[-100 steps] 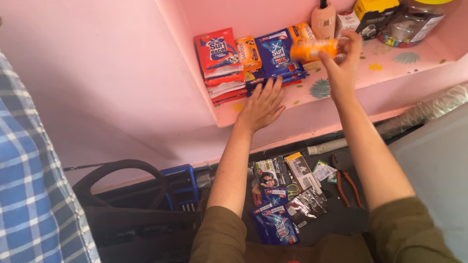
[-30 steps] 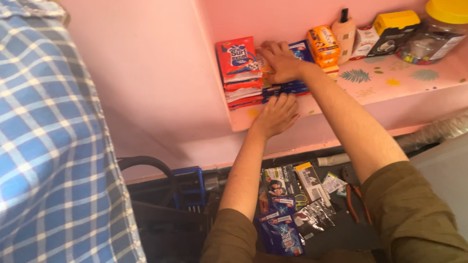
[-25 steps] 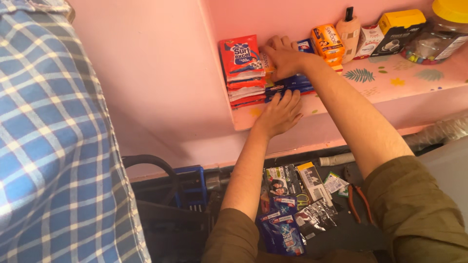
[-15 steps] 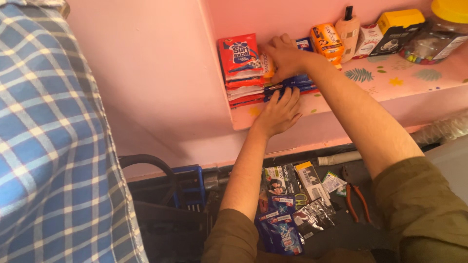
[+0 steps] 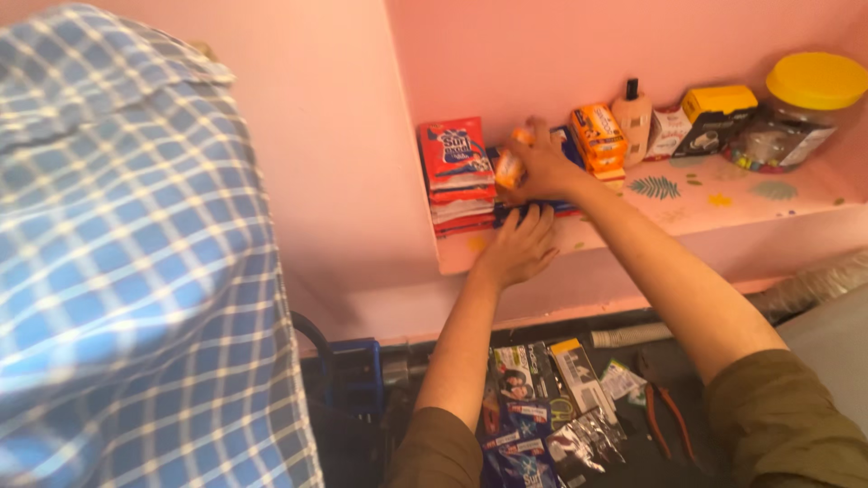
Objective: The person sits on the floor and organizes multiple packets of laundry detergent and other small boxes onto a pink wall shelf. They pick up items from a pile on the floor and place them in neat stacks on the shelf.
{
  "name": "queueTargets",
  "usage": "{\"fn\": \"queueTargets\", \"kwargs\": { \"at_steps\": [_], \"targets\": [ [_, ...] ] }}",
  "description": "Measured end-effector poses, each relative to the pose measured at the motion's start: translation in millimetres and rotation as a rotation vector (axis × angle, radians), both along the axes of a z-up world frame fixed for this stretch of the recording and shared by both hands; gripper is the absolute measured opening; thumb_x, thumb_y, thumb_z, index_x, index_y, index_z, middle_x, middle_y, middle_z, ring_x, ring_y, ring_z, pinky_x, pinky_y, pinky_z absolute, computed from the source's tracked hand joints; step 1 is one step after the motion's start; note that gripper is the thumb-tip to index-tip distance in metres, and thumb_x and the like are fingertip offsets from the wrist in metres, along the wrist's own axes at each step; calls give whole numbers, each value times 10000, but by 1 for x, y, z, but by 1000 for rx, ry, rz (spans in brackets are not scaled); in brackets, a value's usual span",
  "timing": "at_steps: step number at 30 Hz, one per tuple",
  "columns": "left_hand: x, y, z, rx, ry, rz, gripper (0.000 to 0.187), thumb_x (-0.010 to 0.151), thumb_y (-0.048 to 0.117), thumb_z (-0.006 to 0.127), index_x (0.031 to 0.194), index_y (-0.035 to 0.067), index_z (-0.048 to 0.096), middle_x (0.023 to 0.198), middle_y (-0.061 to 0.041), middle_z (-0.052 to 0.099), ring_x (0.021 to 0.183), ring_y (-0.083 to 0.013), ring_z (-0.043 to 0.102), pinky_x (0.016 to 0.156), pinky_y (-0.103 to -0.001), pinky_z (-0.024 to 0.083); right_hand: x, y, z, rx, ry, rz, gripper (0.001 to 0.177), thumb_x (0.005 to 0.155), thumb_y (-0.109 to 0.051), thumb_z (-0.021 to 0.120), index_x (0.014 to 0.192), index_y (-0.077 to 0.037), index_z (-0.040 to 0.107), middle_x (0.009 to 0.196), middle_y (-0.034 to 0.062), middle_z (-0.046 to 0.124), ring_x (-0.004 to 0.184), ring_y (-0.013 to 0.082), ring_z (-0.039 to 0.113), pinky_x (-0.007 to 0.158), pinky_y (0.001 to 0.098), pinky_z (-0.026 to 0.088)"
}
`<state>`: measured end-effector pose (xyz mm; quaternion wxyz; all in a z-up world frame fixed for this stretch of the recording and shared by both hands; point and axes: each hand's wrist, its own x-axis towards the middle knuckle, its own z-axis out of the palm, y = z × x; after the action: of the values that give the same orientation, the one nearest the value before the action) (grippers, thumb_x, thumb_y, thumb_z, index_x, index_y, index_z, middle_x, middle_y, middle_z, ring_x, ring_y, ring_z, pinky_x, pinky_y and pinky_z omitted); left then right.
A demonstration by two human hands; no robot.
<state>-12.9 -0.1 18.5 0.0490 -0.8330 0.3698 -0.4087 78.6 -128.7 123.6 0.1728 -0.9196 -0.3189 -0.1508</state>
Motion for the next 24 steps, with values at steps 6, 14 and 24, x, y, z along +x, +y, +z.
{"fn": "queueTargets", "kwargs": {
  "at_steps": [6,14,24],
  "targets": [
    [0,1,0,62,-59,-13,494,985,462,554,1199,40,694,1421,-143,580,1351,-292,486,1058,-481,440,15,-29,11,-133,536,182,1074,608,-221,803,1572,-225,327,1666,178,100,1338,394,487,1081,443,471],
    [-3,2,3,42,-53,-4,492,988,467,567,1186,37,701,1421,-141,584,1313,-298,492,1073,-449,424,19,-37,9,-418,112,261,1003,647,48,726,1562,-292,496,1573,123,387,1463,355,390,1173,531,312],
    [-4,1,4,21,-57,4,474,967,472,586,1142,48,704,1416,-151,580,1269,-301,521,1044,-451,442,-9,-48,26,-73,196,-314,691,663,-459,908,1167,-57,659,1054,159,715,978,342,710,874,456,552]
  ]
}}
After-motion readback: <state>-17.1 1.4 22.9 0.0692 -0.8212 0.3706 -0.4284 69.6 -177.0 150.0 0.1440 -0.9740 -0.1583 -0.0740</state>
